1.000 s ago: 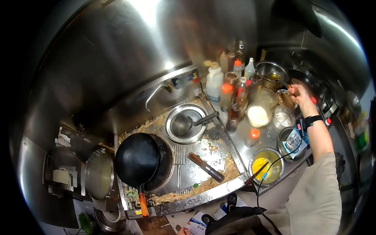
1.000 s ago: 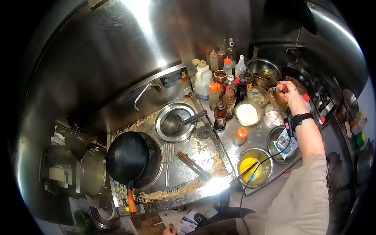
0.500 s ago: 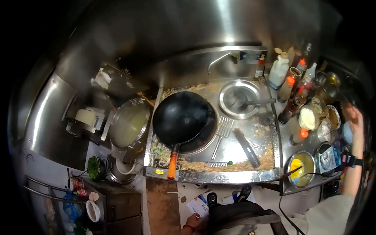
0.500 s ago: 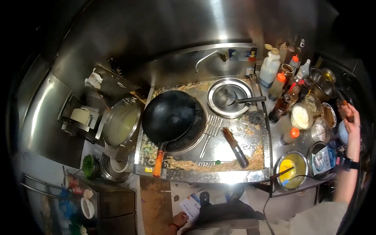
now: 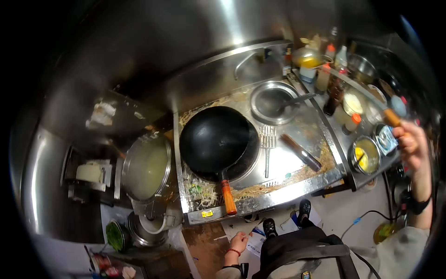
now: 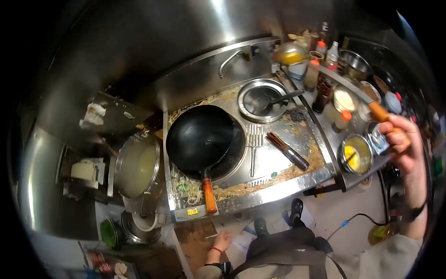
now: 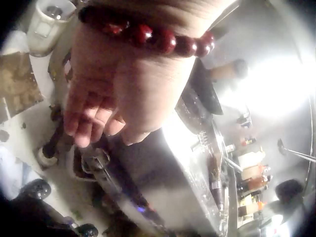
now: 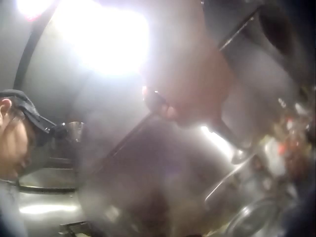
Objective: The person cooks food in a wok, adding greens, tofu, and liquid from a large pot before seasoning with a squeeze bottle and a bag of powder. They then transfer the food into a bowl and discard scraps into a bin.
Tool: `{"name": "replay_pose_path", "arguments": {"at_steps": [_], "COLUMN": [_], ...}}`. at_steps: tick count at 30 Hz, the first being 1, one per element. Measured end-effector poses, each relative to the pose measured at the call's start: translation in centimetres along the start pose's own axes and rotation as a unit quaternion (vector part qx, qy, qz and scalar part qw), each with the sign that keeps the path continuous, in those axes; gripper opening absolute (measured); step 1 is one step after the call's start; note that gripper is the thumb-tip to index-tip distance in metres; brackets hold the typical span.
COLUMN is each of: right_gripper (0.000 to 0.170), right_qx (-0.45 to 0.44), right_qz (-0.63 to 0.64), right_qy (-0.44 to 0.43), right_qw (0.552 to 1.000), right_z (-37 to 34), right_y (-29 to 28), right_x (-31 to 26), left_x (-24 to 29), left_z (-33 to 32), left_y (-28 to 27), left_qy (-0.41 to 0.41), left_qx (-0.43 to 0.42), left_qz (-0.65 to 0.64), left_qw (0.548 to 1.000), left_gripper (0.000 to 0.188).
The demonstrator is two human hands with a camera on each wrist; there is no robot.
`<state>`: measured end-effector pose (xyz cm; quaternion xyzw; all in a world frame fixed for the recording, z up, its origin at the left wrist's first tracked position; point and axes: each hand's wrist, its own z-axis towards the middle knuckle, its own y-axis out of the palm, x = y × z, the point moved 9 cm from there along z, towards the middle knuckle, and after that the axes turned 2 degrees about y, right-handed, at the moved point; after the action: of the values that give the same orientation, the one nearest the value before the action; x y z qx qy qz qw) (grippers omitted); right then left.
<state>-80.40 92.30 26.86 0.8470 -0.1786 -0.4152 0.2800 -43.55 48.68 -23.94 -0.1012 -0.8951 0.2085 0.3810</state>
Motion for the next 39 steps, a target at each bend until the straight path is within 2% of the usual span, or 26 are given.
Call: {"name": "replay_pose_path", "arguments": {"at_steps": [3,5,7,9,10,11,12,13,14,15,16,17,18,20,21,23,24,26,28,29,30,31,33,37,38,39], "right_gripper": [0.015,0.017,0.019,0.022,0.023,0.032,0.037,0.039,0.044,0.045,0.045,0.046,0.043,0.041,0.042,0.043,0.052,0.052,0.044,0.040,0.031,0.023,0.025,0.032,0.033,0.036], "right_qx": [-0.034,-0.073,-0.108,-0.134,-0.142,-0.138,-0.147,-0.146,-0.162,-0.155,-0.152,-0.146,-0.126,-0.100,-0.110,-0.119,-0.172,-0.197,-0.213,-0.209,-0.166,-0.068,0.079,0.315,0.373,0.443], "right_qz": [0.003,-0.027,-0.070,-0.141,-0.189,-0.247,-0.346,-0.561,-0.609,-0.663,-0.707,-0.749,-0.740,-0.718,-0.725,-0.665,-0.663,-0.620,-0.581,-0.567,-0.570,-0.561,-0.577,-0.499,-0.308,-0.284], "right_qy": [0.076,0.116,0.142,0.157,0.162,0.158,0.147,0.048,0.011,-0.045,-0.087,-0.127,-0.196,-0.321,-0.327,-0.363,-0.307,-0.311,-0.286,-0.272,-0.264,-0.283,-0.285,-0.294,-0.280,-0.264], "right_qw": [0.997,0.990,0.981,0.968,0.958,0.946,0.915,0.814,0.777,0.731,0.685,0.634,0.631,0.609,0.596,0.641,0.661,0.692,0.731,0.749,0.760,0.775,0.762,0.752,0.829,0.808], "right_z": [1.0,3.2,6.1,8.9,10.1,10.6,11.7,12.1,12.3,12.3,12.7,13.2,13.1,13.2,13.0,12.8,12.0,8.5,7.0,7.1,4.7,3.5,-0.4,-12.7,-12.7,-15.2], "right_y": [3.6,4.5,4.2,4.1,4.1,4.6,4.5,5.6,6.0,6.1,6.2,6.2,6.3,6.0,5.7,3.7,2.6,-0.3,-5.1,-8.1,-11.5,-15.8,-23.8,-36.5,-42.8,-45.0], "right_x": [7.9,14.3,20.7,26.6,29.3,31.1,32.9,32.3,33.0,33.6,34.1,34.6,34.1,34.2,34.2,34.4,33.9,30.1,27.4,26.5,23.1,20.7,16.5,12.9,15.6,17.2], "left_x": [-4.5,-1.7,-3.4,1.2,1.4,0.3,0.0,0.6,0.8,3.4,3.5,7.6,9.3,13.1,15.7,19.9,21.6,24.3,28.8,30.1,30.8,31.4,33.8,39.2,39.8,40.4], "left_z": [-0.2,-2.7,-2.5,-4.1,-3.4,-3.3,-3.6,-3.9,-3.5,-3.8,-2.9,-4.0,-3.0,-2.8,-3.0,-2.9,-2.8,-1.8,-3.8,-3.9,-3.6,-4.2,-6.3,-10.7,-11.2,-11.7], "left_y": [-1.9,-3.9,-3.2,-3.6,-3.0,-2.5,-2.4,-2.1,-1.2,-0.5,1.1,2.5,4.0,6.6,8.3,11.3,12.7,16.3,21.3,24.1,27.2,29.4,33.6,40.2,41.5,42.8], "left_qy": [-0.019,-0.015,0.019,0.025,0.090,0.150,0.206,0.199,0.227,0.256,0.142,0.025,0.092,0.132,0.150,0.185,0.205,0.447,0.652,0.632,0.557,0.498,0.442,0.472,0.498,0.524], "left_qx": [0.003,0.009,-0.014,-0.032,-0.020,-0.008,0.006,-0.026,-0.021,-0.018,-0.101,-0.178,-0.198,-0.259,-0.289,-0.322,-0.337,-0.300,-0.284,-0.330,-0.396,-0.446,-0.508,-0.562,-0.566,-0.567], "left_qz": [0.008,0.027,0.018,0.190,0.199,0.207,0.214,0.189,0.219,0.247,0.263,0.276,0.330,0.348,0.358,0.425,0.458,0.443,0.393,0.390,0.410,0.428,0.459,0.459,0.436,0.414], "left_qw": [1.000,0.999,1.000,0.981,0.976,0.967,0.955,0.961,0.949,0.934,0.949,0.944,0.918,0.891,0.875,0.826,0.796,0.716,0.583,0.583,0.604,0.608,0.579,0.500,0.491,0.482], "left_gripper": [0.032,0.031,0.032,0.028,0.031,0.034,0.037,0.033,0.032,0.031,0.032,0.033,0.034,0.035,0.036,0.037,0.037,0.038,0.032,0.032,0.032,0.031,0.031,0.031,0.030,0.030]}}
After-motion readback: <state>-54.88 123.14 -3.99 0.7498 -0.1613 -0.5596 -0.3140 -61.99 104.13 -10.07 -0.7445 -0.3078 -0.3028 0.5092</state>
